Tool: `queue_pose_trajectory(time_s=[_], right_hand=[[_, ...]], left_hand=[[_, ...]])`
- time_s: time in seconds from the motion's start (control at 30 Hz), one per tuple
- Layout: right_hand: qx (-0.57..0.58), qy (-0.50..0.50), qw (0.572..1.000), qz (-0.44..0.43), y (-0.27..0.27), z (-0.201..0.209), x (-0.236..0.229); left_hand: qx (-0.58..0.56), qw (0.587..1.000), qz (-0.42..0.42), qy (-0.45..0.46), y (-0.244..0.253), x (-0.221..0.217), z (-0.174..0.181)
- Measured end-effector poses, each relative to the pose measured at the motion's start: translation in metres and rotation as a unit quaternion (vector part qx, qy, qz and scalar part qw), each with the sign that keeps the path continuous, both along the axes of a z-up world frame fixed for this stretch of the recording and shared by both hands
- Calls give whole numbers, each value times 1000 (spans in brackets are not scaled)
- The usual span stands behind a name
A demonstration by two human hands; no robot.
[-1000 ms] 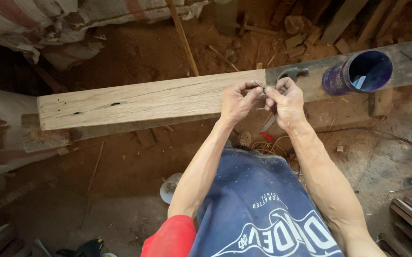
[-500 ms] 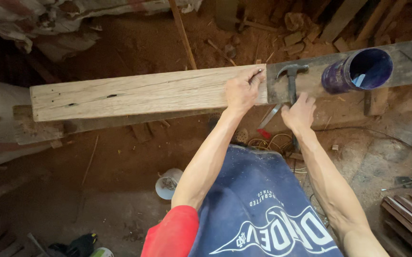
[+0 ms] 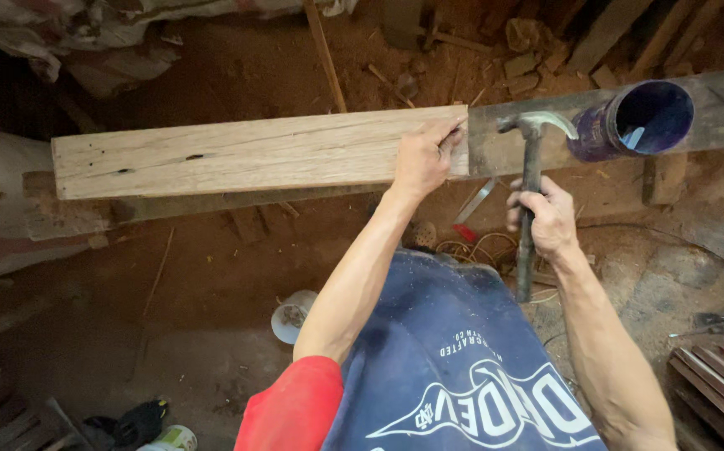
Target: The person places a glass pane onto a wooden frame, then uses a hammer to drive nails into the frame to secure the glass. The person flips the frame and continues hammering nails along the edges.
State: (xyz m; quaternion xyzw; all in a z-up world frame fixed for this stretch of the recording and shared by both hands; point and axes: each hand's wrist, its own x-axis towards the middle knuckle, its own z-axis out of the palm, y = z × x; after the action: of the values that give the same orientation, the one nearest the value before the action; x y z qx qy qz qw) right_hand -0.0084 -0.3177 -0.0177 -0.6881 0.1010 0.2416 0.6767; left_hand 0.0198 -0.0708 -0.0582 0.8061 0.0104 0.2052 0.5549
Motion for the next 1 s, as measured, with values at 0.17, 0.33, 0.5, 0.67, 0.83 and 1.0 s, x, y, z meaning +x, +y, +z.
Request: queue_pose_trajectory(time_s=[0.17,0.33,0.5,0.67,0.83,1.0], right_hand=[[-59,-41,996,61,15,57,-11],[-138,-143,974,110,36,100,-20],[-244,-296,911,151,51,116,-20],[-324,-434,815,206,58,111,-21],[-303,-517,789,138,60,107,-20],[-352,-407,826,165,60,112,-26]], left_hand=[[8,999,-40,15,6,-4,-2],[-21,998,-53,14,5,-4,-9],[-3,999,-51,13,1,-4,-15],[46,998,-38,13,-2,-9,-13],[31,999,-41,14,-1,-7,-13],[13,998,-48,35,-8,-10,-17]])
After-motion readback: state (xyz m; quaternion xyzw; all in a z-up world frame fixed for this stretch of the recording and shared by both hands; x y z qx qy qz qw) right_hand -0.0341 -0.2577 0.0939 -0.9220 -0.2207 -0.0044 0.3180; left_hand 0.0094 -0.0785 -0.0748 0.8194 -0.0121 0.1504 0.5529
